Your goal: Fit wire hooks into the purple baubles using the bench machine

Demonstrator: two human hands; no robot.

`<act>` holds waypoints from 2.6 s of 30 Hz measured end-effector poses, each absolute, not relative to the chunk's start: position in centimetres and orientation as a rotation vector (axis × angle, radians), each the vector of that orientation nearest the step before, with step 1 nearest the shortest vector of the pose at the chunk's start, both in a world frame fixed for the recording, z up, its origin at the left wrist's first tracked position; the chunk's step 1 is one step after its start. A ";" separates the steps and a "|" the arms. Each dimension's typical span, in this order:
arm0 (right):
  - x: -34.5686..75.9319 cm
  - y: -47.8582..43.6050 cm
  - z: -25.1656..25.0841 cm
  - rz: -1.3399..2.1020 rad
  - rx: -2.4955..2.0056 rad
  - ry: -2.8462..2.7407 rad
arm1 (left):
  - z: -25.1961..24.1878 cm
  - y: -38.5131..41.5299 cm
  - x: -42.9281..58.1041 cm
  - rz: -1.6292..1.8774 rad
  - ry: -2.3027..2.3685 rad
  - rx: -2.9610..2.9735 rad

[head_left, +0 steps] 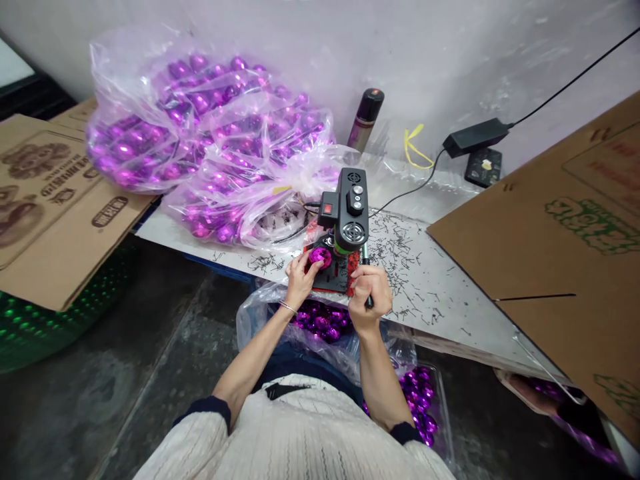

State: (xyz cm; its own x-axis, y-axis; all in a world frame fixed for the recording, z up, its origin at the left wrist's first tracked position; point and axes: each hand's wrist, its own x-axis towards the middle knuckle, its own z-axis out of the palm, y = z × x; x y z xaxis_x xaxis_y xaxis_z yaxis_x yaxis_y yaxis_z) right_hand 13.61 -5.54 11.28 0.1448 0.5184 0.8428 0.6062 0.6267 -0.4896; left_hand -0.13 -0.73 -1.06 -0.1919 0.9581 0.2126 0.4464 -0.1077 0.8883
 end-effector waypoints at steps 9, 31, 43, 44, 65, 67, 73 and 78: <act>13.6 -5.6 11.4 -0.096 -0.992 -1.513 | 0.4 -0.8 0.5 1.185 1.585 1.747; 13.5 -5.6 8.4 -0.030 -0.981 -1.442 | -0.8 -0.5 1.3 1.247 1.298 1.980; 13.4 -5.1 6.3 -0.066 -0.961 -1.391 | -0.8 -0.7 1.4 1.226 1.319 1.981; 13.4 -5.1 6.2 -0.063 -0.958 -1.392 | -0.8 -0.7 1.4 1.222 1.323 1.976; 13.4 -4.9 11.5 -0.036 -1.078 -1.349 | 0.0 -3.0 0.2 1.392 1.230 2.041; 13.4 -4.9 12.8 -0.021 -1.068 -1.370 | -0.7 -6.2 -1.0 1.374 1.190 2.171; 13.1 -5.0 11.7 -0.053 -1.026 -1.345 | -4.9 -13.2 -4.2 1.063 1.156 2.475; 13.1 -5.0 10.9 -0.058 -1.015 -1.355 | -1.3 -5.1 -4.9 1.310 1.237 2.349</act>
